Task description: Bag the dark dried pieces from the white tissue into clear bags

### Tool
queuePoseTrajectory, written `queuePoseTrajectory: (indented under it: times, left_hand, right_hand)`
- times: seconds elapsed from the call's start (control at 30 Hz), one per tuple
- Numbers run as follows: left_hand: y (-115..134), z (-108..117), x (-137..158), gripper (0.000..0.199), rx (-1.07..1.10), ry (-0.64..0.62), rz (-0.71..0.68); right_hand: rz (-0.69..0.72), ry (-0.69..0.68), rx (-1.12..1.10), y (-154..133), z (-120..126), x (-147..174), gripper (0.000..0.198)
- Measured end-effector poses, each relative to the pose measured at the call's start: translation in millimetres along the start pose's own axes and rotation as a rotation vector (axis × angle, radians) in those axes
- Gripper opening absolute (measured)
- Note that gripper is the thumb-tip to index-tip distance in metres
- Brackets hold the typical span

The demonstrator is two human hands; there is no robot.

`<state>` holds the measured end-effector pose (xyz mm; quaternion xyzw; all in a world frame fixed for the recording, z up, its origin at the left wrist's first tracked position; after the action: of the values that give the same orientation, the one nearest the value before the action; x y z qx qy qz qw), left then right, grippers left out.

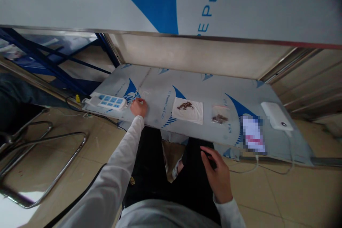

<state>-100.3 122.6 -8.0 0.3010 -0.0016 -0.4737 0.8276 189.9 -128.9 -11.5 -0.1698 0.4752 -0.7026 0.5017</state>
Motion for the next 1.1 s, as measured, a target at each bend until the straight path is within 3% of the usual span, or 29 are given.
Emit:
queuePoseTrajectory:
  times: [0.1,0.2,0.33,0.47,0.57,0.8,0.97,1.1]
  left_hand:
    - [13,29,30,0.021,0.045,0.056,-0.067]
    - [31,63,86,0.016,0.152,0.081,-0.206]
    - [52,98,163,0.009,0.394,-0.053,-0.413]
    - [56,111,195,0.012,0.570,-0.193,-0.475]
    - [49,111,197,0.017,0.670,-0.273,-0.386]
    - [41,95,198,0.018,0.882,-0.485,0.099]
    - [43,90,198,0.022,0.983,-0.634,0.181]
    - [41,89,198,0.021,0.977,-0.664,0.179]
  right_hand:
    - [0.004,0.003,-0.014,-9,2,-7,0.023]
    - [0.025,0.001,-0.080,-34,-8,-21,0.021]
    - [-0.021,-0.079,-0.216,-75,-33,-39,0.023]
    - [-0.153,-0.123,-0.340,-92,-48,-45,0.030]
    - [-0.207,-0.126,-0.379,-89,-48,-42,0.031]
    - [-0.158,-0.107,-0.342,-76,-43,-29,0.023]
    - [0.072,-0.140,-0.198,-74,-38,-25,0.027]
    - [0.159,-0.150,-0.086,-72,-37,-24,0.035]
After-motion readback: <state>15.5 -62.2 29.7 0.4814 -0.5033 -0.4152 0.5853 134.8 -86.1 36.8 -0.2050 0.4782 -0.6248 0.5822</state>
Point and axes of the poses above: each hand's wrist, its own x-axis away from the middle knuckle, its own z-axis out of the back of the hand, y = z × x, the point moved 2 cm from there along -x, towards the middle knuckle, and after that the axes turned 10 degrees about y, right-handed, at the moved point
